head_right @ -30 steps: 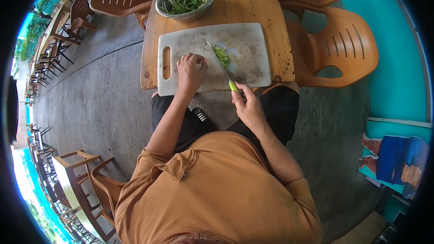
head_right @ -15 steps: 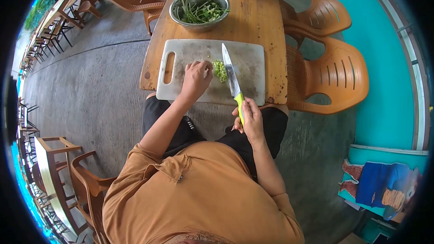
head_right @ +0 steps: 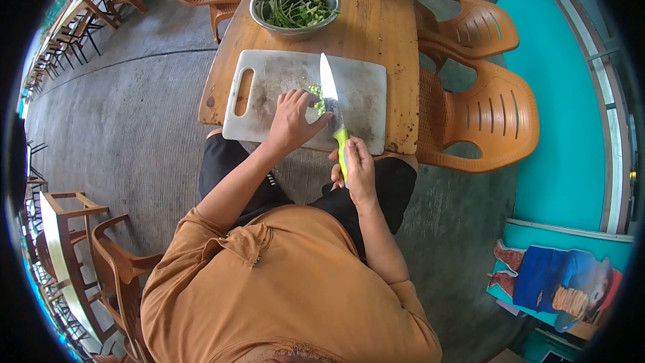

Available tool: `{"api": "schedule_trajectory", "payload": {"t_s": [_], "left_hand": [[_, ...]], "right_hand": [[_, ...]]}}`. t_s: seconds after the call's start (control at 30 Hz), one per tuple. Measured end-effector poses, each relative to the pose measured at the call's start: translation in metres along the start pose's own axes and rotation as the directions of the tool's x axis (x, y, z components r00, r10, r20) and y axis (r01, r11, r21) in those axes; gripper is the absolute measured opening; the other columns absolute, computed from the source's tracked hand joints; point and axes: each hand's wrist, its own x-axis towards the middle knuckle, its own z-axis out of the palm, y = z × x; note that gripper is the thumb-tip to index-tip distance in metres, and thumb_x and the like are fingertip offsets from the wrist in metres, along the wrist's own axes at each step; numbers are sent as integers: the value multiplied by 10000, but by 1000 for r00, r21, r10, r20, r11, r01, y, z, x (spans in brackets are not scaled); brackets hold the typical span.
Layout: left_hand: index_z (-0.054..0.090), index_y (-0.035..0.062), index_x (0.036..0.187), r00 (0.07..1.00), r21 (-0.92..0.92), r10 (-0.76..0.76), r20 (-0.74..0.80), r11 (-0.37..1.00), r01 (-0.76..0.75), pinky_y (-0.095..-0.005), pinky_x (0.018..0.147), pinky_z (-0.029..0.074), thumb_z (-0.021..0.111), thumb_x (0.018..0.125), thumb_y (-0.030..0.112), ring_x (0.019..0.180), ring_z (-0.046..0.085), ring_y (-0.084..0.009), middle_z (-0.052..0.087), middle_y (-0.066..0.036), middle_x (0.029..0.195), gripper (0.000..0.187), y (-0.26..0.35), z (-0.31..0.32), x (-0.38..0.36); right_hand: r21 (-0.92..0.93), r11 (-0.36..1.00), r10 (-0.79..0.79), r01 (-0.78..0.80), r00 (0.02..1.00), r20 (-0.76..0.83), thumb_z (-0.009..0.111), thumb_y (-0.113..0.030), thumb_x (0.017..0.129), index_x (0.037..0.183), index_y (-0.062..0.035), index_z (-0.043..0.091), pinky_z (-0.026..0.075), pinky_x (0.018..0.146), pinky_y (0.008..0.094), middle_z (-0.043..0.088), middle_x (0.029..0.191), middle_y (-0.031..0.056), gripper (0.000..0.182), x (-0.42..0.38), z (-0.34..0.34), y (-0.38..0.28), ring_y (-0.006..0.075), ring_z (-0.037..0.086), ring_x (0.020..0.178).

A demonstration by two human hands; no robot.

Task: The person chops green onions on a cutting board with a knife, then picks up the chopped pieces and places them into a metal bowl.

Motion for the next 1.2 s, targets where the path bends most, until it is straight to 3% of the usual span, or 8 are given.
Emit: {"api": "schedule_trajectory", "payload": {"t_s": [0.43,0.53,0.57,0.63,0.67,0.87,1.1,1.2], "left_hand": [[692,78,991,999,151,-39,7,988,37,-443,891,459,729,841,56,983,632,-301,665,-83,956,155,-24,11,7],[703,82,1002,999,102,-41,7,994,40,-440,889,461,705,837,27,988,638,-295,675,-81,964,174,-28,9,9],[703,82,1002,999,110,-37,5,993,37,-440,889,461,705,837,27,988,638,-295,675,-81,964,174,-30,8,11],[701,91,1001,999,91,-32,-1,995,32,-428,881,461,716,857,45,988,653,-280,689,-70,952,152,-34,4,17],[701,91,1001,1000,102,-26,-4,994,26,-428,881,461,716,857,45,988,653,-280,689,-70,952,152,-37,1,22],[689,86,973,995,79,-93,19,993,91,-425,854,473,741,897,108,948,680,-273,707,-49,894,94,-55,-27,63],[654,62,861,998,163,-44,-35,985,49,-480,850,513,719,902,144,957,679,-328,700,-113,922,113,-113,-59,140],[706,59,907,1000,268,-5,-18,963,10,-486,895,540,684,912,133,997,692,-345,718,-132,954,77,-154,-62,176]], "right_hand": [[-78,993,-91,90,996,-11,533,-317,1159,1372,-20,568,415,420,220,694,900,90,367,5,-21,5,111,627,540],[-398,878,-277,267,960,32,619,-230,1123,1394,-25,611,479,513,228,702,885,43,341,14,-34,2,69,616,595],[-528,808,-294,261,955,22,665,-266,1094,1383,-35,655,585,668,308,765,992,93,370,18,-42,0,172,734,744],[-775,380,-640,505,748,174,713,-300,1056,1360,-43,689,614,848,395,789,1139,153,400,33,-51,-6,305,784,981],[-767,470,-564,438,817,121,733,-317,1035,1340,-44,707,585,973,442,769,1230,195,411,34,-56,-11,385,738,1163],[-818,212,-661,534,695,283,793,-240,975,1331,-80,727,571,916,455,771,1136,149,396,70,-80,-5,365,720,1029],[-775,362,-699,517,701,141,814,-208,942,1336,-92,720,561,905,454,746,1104,129,422,79,-80,9,355,702,1023],[-830,196,-745,522,630,220,824,-186,918,1328,-106,720,558,891,453,736,1088,116,430,79,-78,11,345,694,995]]}}
